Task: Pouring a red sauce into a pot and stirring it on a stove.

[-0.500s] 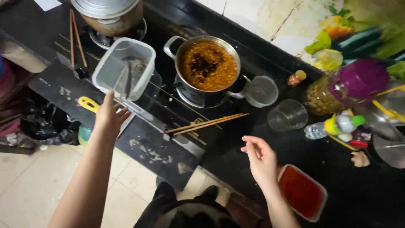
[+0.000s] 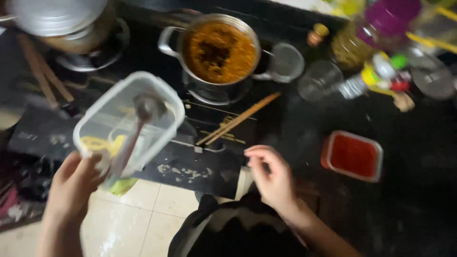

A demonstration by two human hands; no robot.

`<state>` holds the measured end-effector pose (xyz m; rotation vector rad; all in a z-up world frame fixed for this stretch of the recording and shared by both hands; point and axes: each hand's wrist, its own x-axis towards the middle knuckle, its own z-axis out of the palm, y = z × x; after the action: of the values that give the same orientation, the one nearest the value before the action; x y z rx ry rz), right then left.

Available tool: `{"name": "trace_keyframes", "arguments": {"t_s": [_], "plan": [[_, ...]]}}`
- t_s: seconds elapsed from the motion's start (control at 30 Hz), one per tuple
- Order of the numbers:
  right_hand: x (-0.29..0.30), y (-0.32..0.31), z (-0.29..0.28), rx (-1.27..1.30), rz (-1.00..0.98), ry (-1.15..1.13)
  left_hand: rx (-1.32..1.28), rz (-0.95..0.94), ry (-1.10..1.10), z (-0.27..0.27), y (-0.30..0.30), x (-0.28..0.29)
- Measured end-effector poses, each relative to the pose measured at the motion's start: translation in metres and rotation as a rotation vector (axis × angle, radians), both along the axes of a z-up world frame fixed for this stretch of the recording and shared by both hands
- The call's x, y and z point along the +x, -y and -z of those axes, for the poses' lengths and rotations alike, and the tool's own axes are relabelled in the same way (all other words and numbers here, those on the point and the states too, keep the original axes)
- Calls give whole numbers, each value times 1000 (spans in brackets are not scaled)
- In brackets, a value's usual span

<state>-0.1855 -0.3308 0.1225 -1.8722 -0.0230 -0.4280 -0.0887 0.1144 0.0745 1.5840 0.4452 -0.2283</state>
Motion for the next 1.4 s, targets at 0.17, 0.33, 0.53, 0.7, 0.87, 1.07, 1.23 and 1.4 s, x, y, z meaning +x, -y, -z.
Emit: {"name": "trace_keyframes", "arguments": {"t_s": [0.17,0.33,0.53,0.7,0.87,1.07,1.23,1.4], "plan": [[-25,-23,-57,-241,-236,102,-71,228,-168,-24,84,-24],[-42,-3,-40,-552,-405,37,-241,445,-310,8,215,-47],[-80,64,-6,-754,-154,-222,-476,403,-381,40,352,-71],[-92,98,24,-646,161,-204,-442,400,-355,66,405,-82],[-92,133,50,-591,329,-314,-419,305,-343,108,436,-76],[-71,203,47,-535,413,-135,-389,227,-252,179,461,-65],[-26,258,32,-480,405,137,-332,228,-232,198,456,-61],[46,314,50,-649,337,211,-270,329,-249,209,442,-66]]}}
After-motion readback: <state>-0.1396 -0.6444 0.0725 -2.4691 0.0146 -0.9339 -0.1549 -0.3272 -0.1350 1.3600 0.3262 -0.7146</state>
